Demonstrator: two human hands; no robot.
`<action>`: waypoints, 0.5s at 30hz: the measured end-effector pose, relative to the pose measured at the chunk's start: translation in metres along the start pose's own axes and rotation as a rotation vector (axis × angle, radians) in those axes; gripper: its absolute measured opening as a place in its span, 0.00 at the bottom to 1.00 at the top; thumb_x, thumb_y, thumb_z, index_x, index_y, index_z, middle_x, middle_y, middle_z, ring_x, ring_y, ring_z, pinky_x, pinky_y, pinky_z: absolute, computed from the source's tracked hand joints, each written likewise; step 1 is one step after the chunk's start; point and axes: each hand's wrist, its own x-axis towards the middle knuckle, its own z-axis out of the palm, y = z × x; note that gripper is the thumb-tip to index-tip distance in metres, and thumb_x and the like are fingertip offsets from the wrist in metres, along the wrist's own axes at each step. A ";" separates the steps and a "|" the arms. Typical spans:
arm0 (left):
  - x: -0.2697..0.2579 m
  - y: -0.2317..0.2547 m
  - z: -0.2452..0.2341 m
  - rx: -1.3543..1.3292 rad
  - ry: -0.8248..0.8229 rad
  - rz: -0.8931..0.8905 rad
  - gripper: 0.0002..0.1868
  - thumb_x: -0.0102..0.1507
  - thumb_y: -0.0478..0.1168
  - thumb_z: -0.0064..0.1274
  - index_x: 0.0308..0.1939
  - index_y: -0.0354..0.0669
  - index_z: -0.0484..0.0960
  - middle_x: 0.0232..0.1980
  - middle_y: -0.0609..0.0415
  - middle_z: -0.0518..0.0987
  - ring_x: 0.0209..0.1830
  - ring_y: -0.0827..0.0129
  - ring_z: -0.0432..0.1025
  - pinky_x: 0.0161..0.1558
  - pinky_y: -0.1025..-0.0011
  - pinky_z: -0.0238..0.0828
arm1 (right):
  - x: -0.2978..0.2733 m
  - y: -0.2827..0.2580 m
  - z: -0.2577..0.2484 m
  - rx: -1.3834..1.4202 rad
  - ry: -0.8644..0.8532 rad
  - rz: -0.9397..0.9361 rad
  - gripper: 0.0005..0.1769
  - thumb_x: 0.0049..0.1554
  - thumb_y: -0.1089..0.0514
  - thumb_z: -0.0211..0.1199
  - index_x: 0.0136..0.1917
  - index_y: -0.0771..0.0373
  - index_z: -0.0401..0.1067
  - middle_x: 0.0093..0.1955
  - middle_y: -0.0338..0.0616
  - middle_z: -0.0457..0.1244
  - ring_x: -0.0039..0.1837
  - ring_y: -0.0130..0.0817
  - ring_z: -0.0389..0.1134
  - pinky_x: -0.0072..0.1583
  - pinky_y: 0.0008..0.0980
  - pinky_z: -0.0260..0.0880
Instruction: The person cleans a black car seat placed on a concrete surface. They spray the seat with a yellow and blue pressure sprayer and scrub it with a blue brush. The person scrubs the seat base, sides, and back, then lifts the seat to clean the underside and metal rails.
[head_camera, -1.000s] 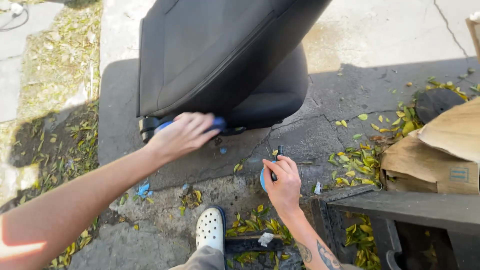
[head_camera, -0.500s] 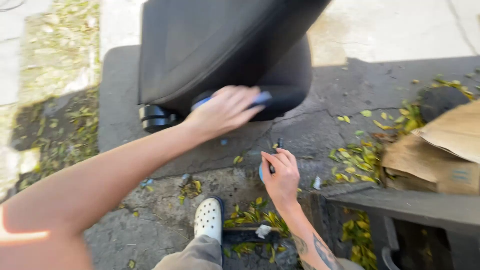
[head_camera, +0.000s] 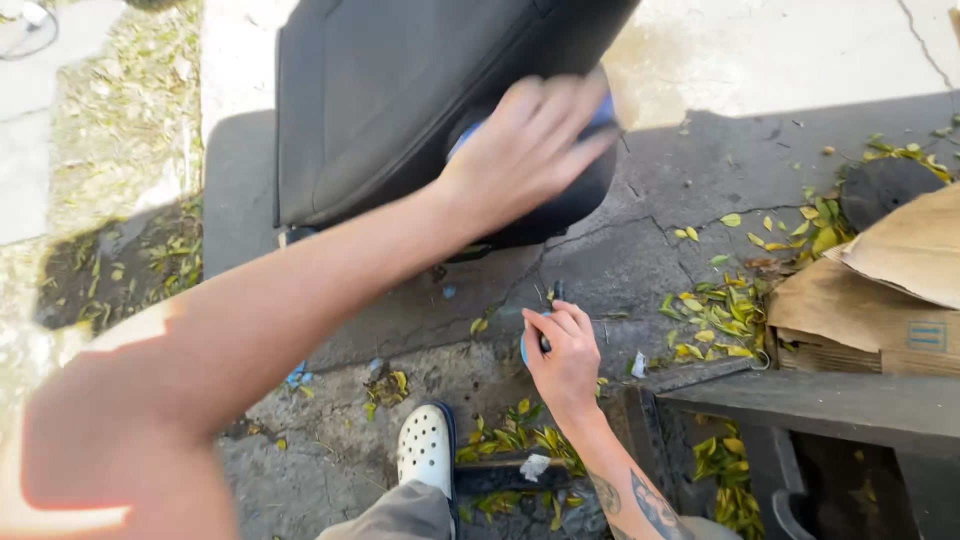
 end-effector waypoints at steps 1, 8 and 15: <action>0.035 -0.014 -0.008 0.078 0.015 -0.107 0.14 0.70 0.46 0.54 0.60 0.58 0.82 0.62 0.43 0.75 0.54 0.55 0.70 0.48 0.61 0.64 | 0.001 -0.008 -0.008 0.007 -0.042 0.057 0.08 0.55 0.64 0.71 0.48 0.58 0.84 0.42 0.37 0.71 0.61 0.42 0.72 0.64 0.40 0.73; -0.115 0.031 -0.027 0.182 -0.356 0.079 0.24 0.67 0.45 0.46 0.67 0.54 0.78 0.69 0.47 0.72 0.52 0.64 0.68 0.50 0.69 0.61 | 0.009 -0.013 -0.019 0.068 -0.049 0.096 0.09 0.52 0.67 0.69 0.47 0.61 0.82 0.41 0.38 0.69 0.59 0.43 0.71 0.61 0.37 0.71; 0.050 -0.036 -0.034 0.160 0.048 0.001 0.10 0.67 0.46 0.55 0.52 0.58 0.79 0.58 0.49 0.71 0.49 0.63 0.65 0.46 0.69 0.59 | 0.008 -0.022 -0.015 0.002 -0.041 0.085 0.08 0.54 0.66 0.70 0.47 0.59 0.83 0.41 0.35 0.69 0.62 0.40 0.71 0.61 0.35 0.72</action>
